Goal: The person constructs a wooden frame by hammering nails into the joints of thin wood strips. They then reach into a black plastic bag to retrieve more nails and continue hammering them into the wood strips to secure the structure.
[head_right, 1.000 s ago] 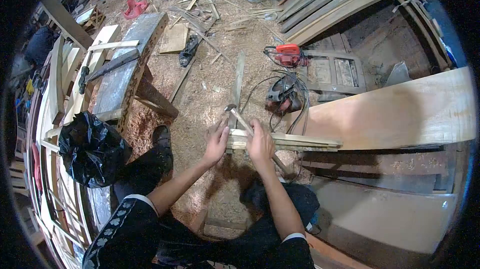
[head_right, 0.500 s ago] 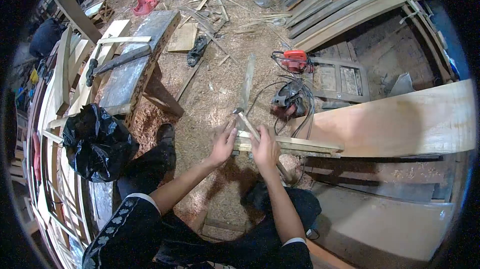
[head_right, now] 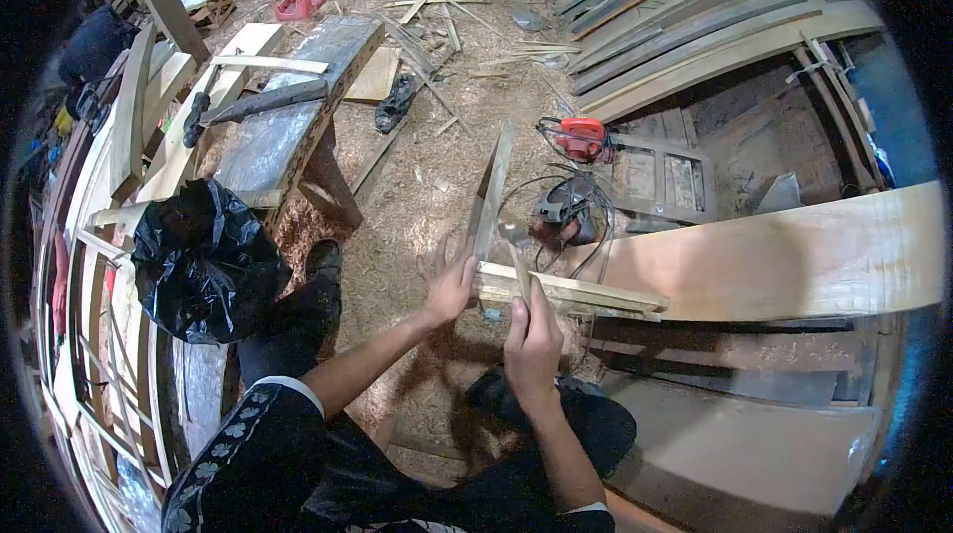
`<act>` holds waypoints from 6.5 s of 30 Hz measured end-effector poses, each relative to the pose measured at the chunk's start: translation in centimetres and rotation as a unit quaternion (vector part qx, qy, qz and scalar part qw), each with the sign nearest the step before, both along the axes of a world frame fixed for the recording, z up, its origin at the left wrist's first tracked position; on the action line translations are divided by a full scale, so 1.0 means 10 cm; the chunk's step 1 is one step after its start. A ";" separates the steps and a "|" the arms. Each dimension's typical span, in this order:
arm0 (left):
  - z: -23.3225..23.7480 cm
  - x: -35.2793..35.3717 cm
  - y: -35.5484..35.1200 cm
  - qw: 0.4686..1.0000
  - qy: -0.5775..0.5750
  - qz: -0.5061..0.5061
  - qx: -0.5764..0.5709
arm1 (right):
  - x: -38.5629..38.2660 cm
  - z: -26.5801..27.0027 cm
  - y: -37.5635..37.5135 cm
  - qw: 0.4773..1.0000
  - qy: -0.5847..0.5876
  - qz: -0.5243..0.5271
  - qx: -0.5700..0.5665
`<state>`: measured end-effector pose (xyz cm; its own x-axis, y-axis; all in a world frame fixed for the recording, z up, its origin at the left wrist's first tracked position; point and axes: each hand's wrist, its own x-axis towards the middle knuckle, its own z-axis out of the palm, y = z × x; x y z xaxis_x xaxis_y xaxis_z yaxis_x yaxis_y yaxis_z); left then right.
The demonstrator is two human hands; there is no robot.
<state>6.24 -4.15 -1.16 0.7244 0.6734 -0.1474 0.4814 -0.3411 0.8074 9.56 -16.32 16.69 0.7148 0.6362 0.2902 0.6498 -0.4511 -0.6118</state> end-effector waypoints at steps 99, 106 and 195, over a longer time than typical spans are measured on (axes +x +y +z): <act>0.12 0.01 0.10 0.999 -0.032 0.003 -0.041 | 0.10 -0.39 -0.08 0.976 -0.085 0.030 -0.199; -0.01 -0.02 -0.02 0.999 -0.044 0.011 -0.013 | 0.41 -0.65 0.11 0.999 0.031 0.009 -0.035; 0.01 0.01 -0.02 0.993 0.001 0.007 -0.116 | -0.14 -0.38 -0.04 0.983 -0.134 0.061 -0.109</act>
<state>6.36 -4.38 -1.03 0.7145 0.6313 -0.3016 0.4868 -0.1390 0.8624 8.20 -16.75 12.94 0.5460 0.7801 0.3054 0.8319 -0.4618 -0.3077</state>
